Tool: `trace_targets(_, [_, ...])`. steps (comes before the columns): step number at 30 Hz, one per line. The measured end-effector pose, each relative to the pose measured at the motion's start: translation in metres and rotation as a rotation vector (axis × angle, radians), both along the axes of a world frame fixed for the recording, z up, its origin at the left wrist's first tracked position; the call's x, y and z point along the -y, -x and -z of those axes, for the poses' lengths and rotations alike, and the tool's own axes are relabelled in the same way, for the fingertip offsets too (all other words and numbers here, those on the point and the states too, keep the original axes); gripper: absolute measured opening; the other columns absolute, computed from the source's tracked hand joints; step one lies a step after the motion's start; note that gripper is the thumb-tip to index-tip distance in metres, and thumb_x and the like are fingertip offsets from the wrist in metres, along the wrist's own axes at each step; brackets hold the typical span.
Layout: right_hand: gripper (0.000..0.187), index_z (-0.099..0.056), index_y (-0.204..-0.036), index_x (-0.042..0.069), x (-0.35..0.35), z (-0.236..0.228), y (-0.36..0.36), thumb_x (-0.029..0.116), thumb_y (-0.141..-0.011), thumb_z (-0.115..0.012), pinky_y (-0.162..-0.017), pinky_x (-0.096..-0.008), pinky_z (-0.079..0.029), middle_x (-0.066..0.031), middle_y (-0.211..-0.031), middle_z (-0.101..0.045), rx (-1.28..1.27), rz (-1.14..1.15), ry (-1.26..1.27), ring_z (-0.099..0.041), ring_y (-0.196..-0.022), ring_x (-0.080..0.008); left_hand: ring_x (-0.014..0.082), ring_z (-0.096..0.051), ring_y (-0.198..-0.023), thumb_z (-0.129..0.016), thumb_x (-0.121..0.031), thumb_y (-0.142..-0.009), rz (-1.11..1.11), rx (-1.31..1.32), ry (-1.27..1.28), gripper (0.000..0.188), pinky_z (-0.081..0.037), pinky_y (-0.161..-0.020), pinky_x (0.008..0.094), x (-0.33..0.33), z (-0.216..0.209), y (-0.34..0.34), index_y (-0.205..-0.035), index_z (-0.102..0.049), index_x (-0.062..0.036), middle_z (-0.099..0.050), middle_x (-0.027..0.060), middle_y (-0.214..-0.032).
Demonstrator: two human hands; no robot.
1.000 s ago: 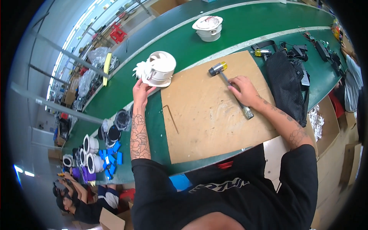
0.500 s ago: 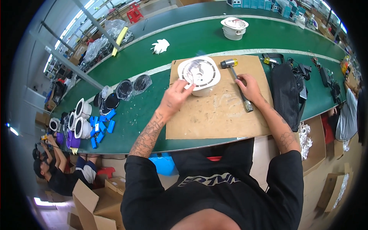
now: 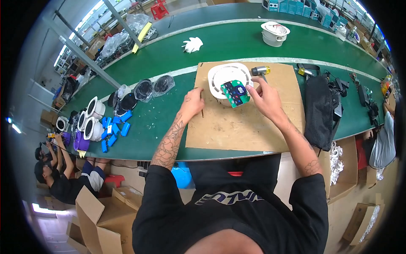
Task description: The person assembles white plastic circular housings at a manufacturing workbench, using a rubber mallet and a hex key to fit the parts together.
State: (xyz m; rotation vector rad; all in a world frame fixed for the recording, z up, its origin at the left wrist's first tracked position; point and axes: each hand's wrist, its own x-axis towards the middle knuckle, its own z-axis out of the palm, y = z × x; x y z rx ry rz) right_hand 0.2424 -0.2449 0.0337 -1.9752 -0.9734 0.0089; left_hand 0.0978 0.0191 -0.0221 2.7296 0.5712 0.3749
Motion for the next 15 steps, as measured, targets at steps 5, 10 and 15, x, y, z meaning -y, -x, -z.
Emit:
trace_targets(5, [0.044,-0.061,-0.116,-0.002,0.021,0.016,-0.017,0.034,-0.090,-0.065,-0.068,-0.0446,-0.051,-0.0179,-0.076,-0.067,0.110,0.184,0.160,-0.067,-0.073,-0.0354,0.0438,-0.063,-0.099,-0.069,-0.014,-0.074,-0.083,-0.071,0.014,0.048,-0.052,-0.088,0.0470,-0.013,-0.021,-0.007,-0.117,-0.059,0.0049,-0.067,0.0271,-0.103])
trace_targets(10, [0.044,-0.060,-0.109,-0.001,0.057,0.046,-0.033,0.034,-0.086,-0.070,-0.079,-0.0477,-0.051,-0.0213,-0.087,-0.068,0.300,0.272,0.336,-0.066,-0.086,-0.0392,0.0172,-0.070,-0.082,-0.064,0.000,-0.083,-0.097,0.416,0.803,0.032,-0.059,-0.072,0.0317,-0.024,-0.091,-0.005,-0.114,-0.060,0.0045,-0.066,0.0095,-0.079])
trace_targets(15, [0.036,-0.057,-0.102,-0.001,0.056,0.039,-0.034,0.028,-0.084,-0.068,-0.076,-0.0482,-0.052,-0.0229,-0.087,-0.068,0.062,0.183,0.565,-0.067,-0.084,-0.0398,0.0196,-0.070,-0.087,-0.058,0.001,-0.093,0.264,0.762,0.956,0.011,-0.060,-0.077,0.0295,0.029,-0.116,-0.047,-0.104,-0.058,0.0051,-0.064,0.0116,-0.098])
